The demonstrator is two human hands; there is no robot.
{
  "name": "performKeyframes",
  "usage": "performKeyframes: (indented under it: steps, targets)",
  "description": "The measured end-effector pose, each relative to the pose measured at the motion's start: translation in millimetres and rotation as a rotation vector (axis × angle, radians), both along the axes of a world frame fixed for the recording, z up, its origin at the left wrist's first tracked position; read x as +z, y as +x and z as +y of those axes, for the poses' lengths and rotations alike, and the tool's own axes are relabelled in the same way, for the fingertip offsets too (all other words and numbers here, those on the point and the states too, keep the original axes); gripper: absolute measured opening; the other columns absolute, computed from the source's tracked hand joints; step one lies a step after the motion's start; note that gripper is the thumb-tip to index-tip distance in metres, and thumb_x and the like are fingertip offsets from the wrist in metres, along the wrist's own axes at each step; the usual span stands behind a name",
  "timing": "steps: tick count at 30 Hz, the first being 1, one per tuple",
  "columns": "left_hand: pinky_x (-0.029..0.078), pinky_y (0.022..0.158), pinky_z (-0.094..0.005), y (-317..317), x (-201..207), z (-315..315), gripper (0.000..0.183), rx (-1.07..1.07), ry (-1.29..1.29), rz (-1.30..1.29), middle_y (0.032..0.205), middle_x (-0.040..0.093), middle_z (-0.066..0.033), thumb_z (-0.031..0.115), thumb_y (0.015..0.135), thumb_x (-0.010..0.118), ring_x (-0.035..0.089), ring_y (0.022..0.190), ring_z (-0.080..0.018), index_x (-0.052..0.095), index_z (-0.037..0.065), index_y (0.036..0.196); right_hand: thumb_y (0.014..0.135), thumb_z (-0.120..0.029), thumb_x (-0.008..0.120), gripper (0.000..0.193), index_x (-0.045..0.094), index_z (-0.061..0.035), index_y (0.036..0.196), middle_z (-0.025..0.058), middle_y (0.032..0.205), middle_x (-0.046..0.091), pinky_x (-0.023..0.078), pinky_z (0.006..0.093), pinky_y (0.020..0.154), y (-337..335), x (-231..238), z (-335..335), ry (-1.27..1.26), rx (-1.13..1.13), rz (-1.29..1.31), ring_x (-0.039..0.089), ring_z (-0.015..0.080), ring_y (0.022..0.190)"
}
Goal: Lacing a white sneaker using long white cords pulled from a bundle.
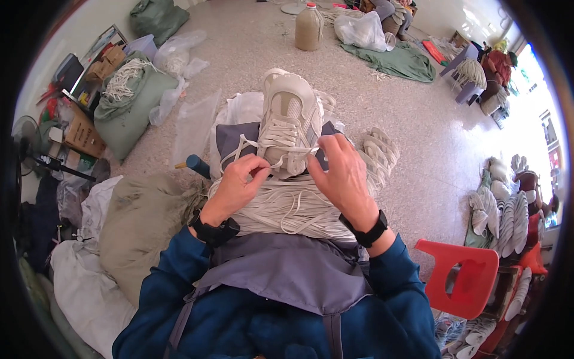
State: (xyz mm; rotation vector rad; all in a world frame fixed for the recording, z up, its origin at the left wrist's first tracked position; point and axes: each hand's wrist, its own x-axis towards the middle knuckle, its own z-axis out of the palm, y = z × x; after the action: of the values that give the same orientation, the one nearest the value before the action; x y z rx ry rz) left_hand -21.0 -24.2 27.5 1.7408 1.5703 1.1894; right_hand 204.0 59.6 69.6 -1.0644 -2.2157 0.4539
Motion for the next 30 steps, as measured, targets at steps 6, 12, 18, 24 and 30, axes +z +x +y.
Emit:
performKeyframes:
  steps: [6,12,18,24,30]
  targets:
    - [0.048,0.064,-0.0364,-18,-5,-11,0.007,0.086,0.166,0.087,0.081,0.063,-0.0138,0.007,0.091,0.063,0.061,0.069,-0.0286,0.066,0.0,0.092,0.077,-0.008,0.074,0.033,0.06,-0.0019,0.106,0.0159,0.112,0.054,0.048,0.0447,0.085,-23,-14,11,0.223,0.224,0.01,0.056,0.0363,0.103]
    - [0.048,0.062,-0.0354,-129,-19,-63,0.01,0.499,-0.146,0.25,0.076,0.063,-0.0137,0.009,0.092,0.062,0.06,0.064,-0.0248,0.067,0.002,0.088,0.075,-0.003,0.073,0.037,0.058,-0.004,0.109,0.0142,0.111,0.053,0.046,0.0429,0.087,-25,-15,16,0.22,0.206,-0.049,0.055,0.0355,0.102]
    - [0.05,0.071,-0.0364,-52,1,-35,0.014,0.262,0.186,0.211,0.089,0.063,-0.0108,0.006,0.083,0.074,0.062,0.079,-0.0275,0.065,0.002,0.094,0.078,-0.003,0.071,0.029,0.06,-0.0044,0.104,0.0142,0.109,0.055,0.046,0.0421,0.087,-26,-18,11,0.239,0.216,0.06,0.056,0.0353,0.101]
    - [0.048,0.078,-0.0388,0,-2,9,0.019,0.112,0.444,0.354,0.089,0.061,-0.0088,0.006,0.078,0.077,0.061,0.086,-0.029,0.066,0.005,0.094,0.079,-0.003,0.072,0.019,0.06,-0.0037,0.095,0.0127,0.099,0.059,0.047,0.0434,0.083,-18,-21,13,0.157,0.222,0.033,0.059,0.0341,0.094]
    - [0.042,0.087,-0.0414,8,-10,23,0.023,0.089,0.429,0.517,0.092,0.058,-0.0061,0.013,0.074,0.079,0.058,0.092,-0.0272,0.067,0.007,0.094,0.079,-0.001,0.07,0.016,0.06,-0.0048,0.091,0.0106,0.09,0.061,0.045,0.0426,0.076,-16,-25,6,-0.178,0.198,0.046,0.061,0.0312,0.086]
